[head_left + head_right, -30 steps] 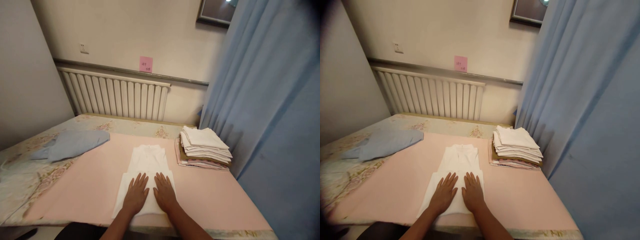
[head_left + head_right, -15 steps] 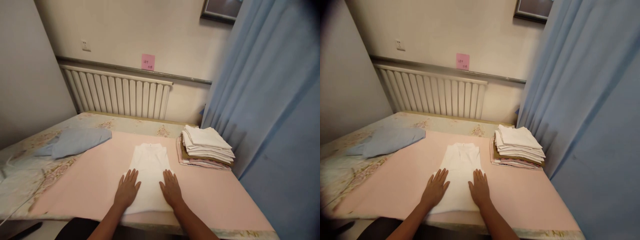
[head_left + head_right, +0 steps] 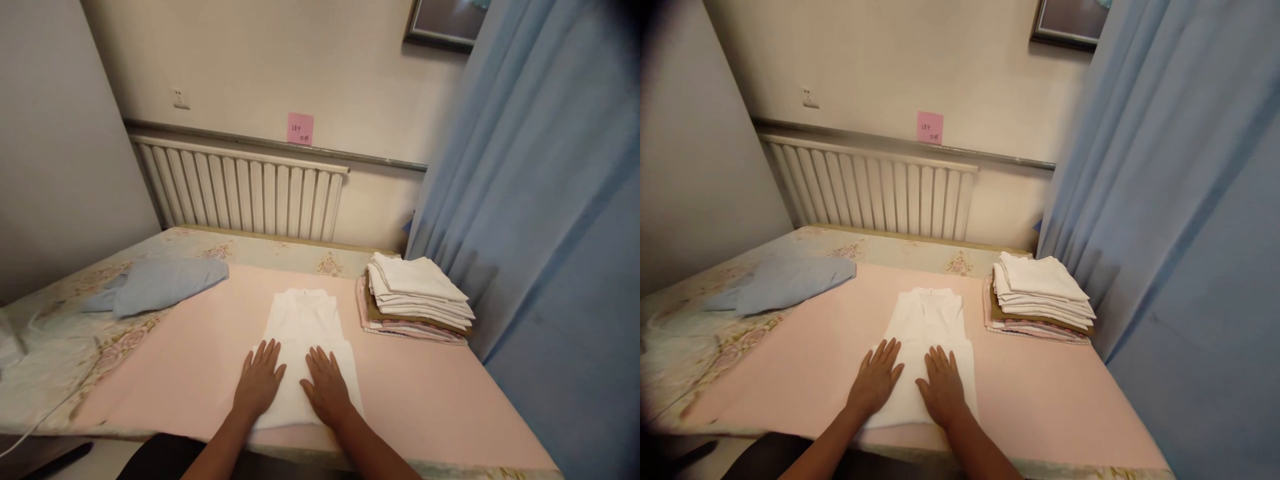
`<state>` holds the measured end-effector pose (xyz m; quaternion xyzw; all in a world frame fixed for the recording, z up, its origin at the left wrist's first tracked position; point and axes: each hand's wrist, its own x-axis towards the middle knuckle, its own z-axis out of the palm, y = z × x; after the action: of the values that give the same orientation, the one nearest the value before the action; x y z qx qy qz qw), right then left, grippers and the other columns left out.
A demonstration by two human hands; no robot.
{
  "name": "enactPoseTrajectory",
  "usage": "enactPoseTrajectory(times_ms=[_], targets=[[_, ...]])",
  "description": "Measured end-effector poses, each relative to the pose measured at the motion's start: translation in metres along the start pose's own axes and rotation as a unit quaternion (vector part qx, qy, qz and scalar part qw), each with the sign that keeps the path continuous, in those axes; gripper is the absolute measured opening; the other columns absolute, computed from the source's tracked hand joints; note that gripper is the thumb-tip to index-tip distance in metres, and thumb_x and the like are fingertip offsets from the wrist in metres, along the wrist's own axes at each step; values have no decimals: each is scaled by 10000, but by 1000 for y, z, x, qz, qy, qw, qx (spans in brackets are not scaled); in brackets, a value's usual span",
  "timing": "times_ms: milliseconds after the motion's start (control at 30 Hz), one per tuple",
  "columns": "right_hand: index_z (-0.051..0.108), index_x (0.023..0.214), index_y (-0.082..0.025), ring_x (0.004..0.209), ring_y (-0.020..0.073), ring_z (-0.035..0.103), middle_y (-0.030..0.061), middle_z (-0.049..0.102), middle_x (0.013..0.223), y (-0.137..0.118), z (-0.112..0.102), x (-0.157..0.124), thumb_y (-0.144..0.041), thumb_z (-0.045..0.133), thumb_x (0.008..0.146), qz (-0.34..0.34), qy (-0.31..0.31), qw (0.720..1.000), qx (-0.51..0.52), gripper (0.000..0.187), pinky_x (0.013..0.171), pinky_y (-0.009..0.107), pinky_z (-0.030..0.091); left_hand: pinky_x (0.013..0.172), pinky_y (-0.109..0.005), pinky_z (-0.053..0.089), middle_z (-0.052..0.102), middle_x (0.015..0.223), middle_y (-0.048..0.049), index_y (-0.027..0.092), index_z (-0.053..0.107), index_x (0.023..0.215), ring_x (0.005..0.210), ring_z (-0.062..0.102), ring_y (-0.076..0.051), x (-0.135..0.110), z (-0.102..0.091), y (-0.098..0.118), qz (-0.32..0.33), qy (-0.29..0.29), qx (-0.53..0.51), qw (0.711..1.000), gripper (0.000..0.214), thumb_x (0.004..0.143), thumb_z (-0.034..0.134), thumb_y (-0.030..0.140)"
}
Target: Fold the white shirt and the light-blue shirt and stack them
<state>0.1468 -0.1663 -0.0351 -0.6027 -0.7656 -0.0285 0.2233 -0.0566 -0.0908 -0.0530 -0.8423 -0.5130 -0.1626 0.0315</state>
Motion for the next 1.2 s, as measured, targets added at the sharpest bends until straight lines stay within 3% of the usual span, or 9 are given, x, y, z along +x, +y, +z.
enactPoseTrajectory(times_ms=[267,533,700,800,900,1000,1200], targets=[[424,1387,-201,1386,255,281,63,353,1486,32,-9,-12,-382,441,928,43,11,999,-27,494,1128,480,241,1124,-498,202,362,1495,-51,240,370,1426,1402,261,-257,0,-1,1,-2,1,1,1000,558,936,270,487],[387,1410,-194,1397,216,256,40,348,1490,43,-18,-44,-358,430,936,9,-9,1000,-21,503,1147,431,239,1117,-501,219,356,1497,-65,216,396,1413,1405,251,-269,-9,-4,0,-15,-16,11,1000,540,929,302,437],[424,1387,-192,1387,217,281,53,382,1471,41,-22,-51,-332,443,930,8,4,1000,-29,479,1139,433,259,1109,-527,216,379,1481,-107,154,457,1371,1393,279,-283,-11,-11,43,-59,-34,5,998,506,926,305,342],[428,1386,-198,1383,217,290,53,390,1466,39,-22,-51,-334,434,936,11,10,999,-35,470,1136,431,269,1102,-523,243,381,1483,-82,200,468,1366,1389,290,-277,-16,-8,78,10,-23,-25,999,485,931,309,342],[404,1401,-197,1386,220,285,55,377,1473,40,-21,-52,-323,421,943,2,6,999,-47,475,1132,437,276,1099,-539,249,385,1482,-65,233,443,1382,1385,295,-286,-25,-4,97,74,-9,-40,996,483,927,341,361],[390,1409,-192,1382,230,291,65,376,1471,44,-17,-54,-301,429,937,-13,7,998,-61,486,1122,448,294,1103,-527,258,387,1484,-44,243,421,1393,1386,292,-280,-31,-3,94,95,12,-34,995,481,936,336,367],[347,1434,-195,1390,245,271,61,338,1489,47,-14,-64,-319,410,947,-26,4,998,-57,507,1116,468,308,1105,-482,287,383,1487,-9,266,347,1427,1387,295,-244,-39,-13,64,130,27,-15,991,508,949,321,438]])
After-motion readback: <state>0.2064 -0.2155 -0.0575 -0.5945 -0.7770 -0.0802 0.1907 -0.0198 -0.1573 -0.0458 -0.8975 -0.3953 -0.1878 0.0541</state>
